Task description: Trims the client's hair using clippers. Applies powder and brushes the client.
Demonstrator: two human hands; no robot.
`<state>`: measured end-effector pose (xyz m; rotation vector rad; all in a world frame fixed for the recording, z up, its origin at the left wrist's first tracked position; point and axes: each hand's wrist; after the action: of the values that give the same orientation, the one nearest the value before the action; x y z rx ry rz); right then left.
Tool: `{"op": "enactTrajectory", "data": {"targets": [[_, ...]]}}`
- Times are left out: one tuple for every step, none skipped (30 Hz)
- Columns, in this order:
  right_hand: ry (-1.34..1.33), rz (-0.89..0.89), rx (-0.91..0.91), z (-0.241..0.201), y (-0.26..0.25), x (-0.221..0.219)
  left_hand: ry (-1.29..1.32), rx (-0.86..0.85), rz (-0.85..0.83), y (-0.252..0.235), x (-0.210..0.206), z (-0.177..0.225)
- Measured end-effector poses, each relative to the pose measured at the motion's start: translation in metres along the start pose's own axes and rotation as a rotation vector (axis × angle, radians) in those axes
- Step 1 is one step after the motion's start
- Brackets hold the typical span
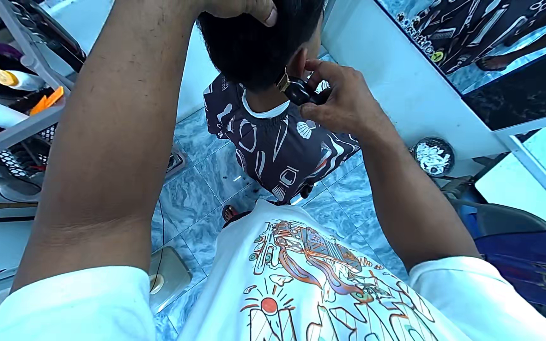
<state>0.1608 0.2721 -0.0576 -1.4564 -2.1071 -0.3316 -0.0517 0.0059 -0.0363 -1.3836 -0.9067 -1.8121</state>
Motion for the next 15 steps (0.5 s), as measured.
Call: {"op": "enactTrajectory", "data": {"targets": [[-0.001,-0.001,-0.002,0.000,0.000,0.000,-0.016,-0.141,0.079,-0.029,-0.021,-0.030],[-0.003,0.000,-0.006,0.000,0.000,0.000,-0.003,-0.260,0.139,-0.049,-0.035,-0.051],[-0.006,-0.002,-0.011,0.001,-0.001,0.001,0.016,-0.349,0.179,-0.058,-0.041,-0.063],[-0.010,-0.004,-0.020,0.001,-0.001,0.001,0.033,-0.374,0.200,-0.049,-0.037,-0.058],[-0.018,-0.007,-0.027,0.001,-0.001,0.001,0.048,-0.309,0.189,-0.018,-0.020,-0.033],[-0.030,-0.018,-0.035,0.001,0.000,0.002,0.059,-0.105,0.091,0.031,0.011,0.013],[-0.047,-0.021,-0.029,0.001,0.000,0.002,0.062,0.041,0.048,0.069,0.034,0.050],[-0.063,-0.023,-0.016,0.001,0.001,0.003,0.062,0.116,0.042,0.094,0.048,0.074],[-0.068,-0.033,-0.005,0.001,0.002,0.005,0.052,0.140,0.032,0.110,0.058,0.088],[-0.079,-0.041,0.008,0.001,0.002,0.007,0.022,0.142,0.019,0.119,0.064,0.096],[-0.090,-0.043,0.016,0.000,0.002,0.009,-0.009,0.138,0.007,0.122,0.068,0.100],[-0.098,-0.045,0.012,-0.001,0.002,0.011,-0.036,0.146,0.000,0.122,0.070,0.101],[-0.104,-0.046,0.004,-0.002,0.001,0.012,-0.053,0.156,-0.001,0.122,0.071,0.101],[-0.109,-0.049,-0.006,-0.002,0.000,0.013,-0.062,0.160,0.002,0.121,0.071,0.100],[-0.113,-0.050,-0.019,-0.003,-0.001,0.013,-0.061,0.160,0.006,0.120,0.071,0.100]]}}
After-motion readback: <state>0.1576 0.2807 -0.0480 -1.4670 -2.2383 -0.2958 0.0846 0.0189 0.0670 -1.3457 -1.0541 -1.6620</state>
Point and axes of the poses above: each hand's wrist, its own y-axis away from the middle knuckle, its own x-axis out of the back of the hand, z = x × y, and after that the axes turned 15 degrees about -y, right-handed
